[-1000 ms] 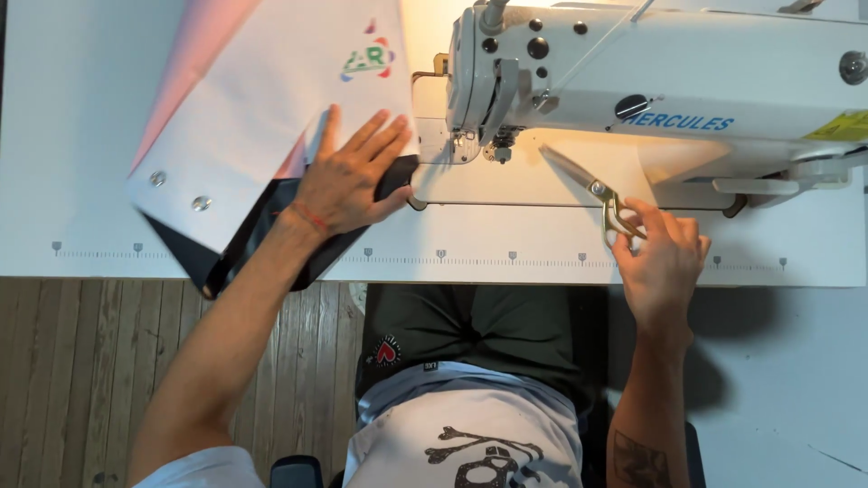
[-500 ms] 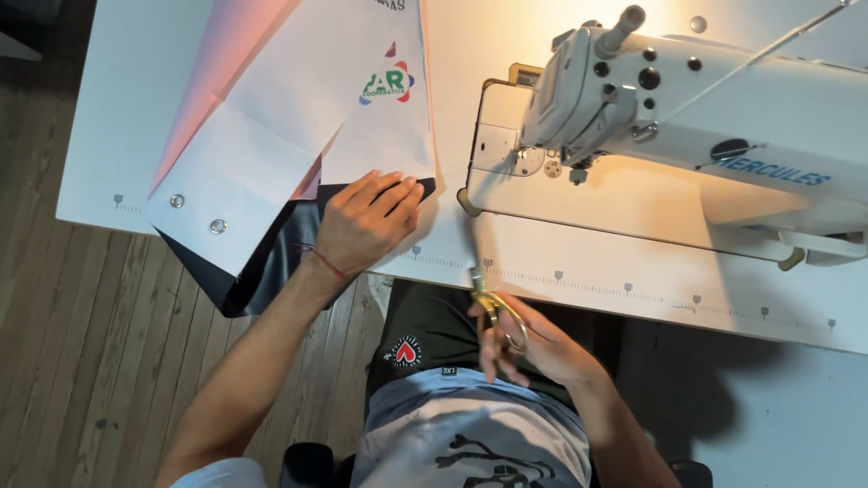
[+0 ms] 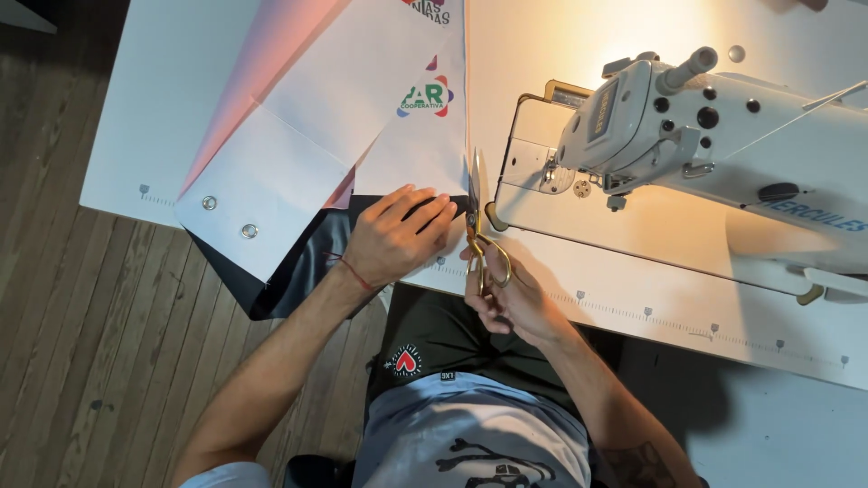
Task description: Sewing parts of a printed synthetic leather bag using an industrial sewing machine.
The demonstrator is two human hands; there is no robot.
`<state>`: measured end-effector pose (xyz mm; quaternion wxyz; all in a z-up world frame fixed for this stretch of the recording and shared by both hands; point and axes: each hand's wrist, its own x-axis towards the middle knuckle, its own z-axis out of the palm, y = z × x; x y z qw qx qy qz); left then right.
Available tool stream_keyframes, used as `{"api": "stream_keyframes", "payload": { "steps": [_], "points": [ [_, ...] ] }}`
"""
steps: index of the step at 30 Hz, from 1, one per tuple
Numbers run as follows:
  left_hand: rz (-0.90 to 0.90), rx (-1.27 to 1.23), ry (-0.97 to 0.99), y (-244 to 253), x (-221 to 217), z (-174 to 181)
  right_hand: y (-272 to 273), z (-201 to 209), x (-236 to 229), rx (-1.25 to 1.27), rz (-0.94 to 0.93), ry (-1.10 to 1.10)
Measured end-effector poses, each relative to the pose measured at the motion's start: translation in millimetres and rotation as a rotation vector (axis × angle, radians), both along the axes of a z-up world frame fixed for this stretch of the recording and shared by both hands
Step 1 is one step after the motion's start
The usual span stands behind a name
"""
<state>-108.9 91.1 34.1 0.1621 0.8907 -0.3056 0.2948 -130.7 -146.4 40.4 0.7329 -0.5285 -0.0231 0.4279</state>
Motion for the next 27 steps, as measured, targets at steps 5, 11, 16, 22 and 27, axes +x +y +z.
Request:
{"api": "stream_keyframes", "payload": {
  "steps": [5,11,16,22,27],
  "points": [
    [0.010,0.001,0.032,4,-4,-6,-13,-2,-16,-0.041,-0.069,0.011],
    [0.079,-0.030,0.080,25,-17,30,-98,-13,-51,-0.211,-0.114,-0.012],
    [0.289,0.006,0.107,53,-34,35,-152,20,-57,-0.756,-0.255,-0.307],
    [0.631,-0.062,0.578,49,-56,43,-162,43,-40,-1.582,-0.361,-0.656],
    [0.664,-0.183,0.591,37,-66,33,-144,55,-37,-1.601,-0.394,-1.042]
  ]
}}
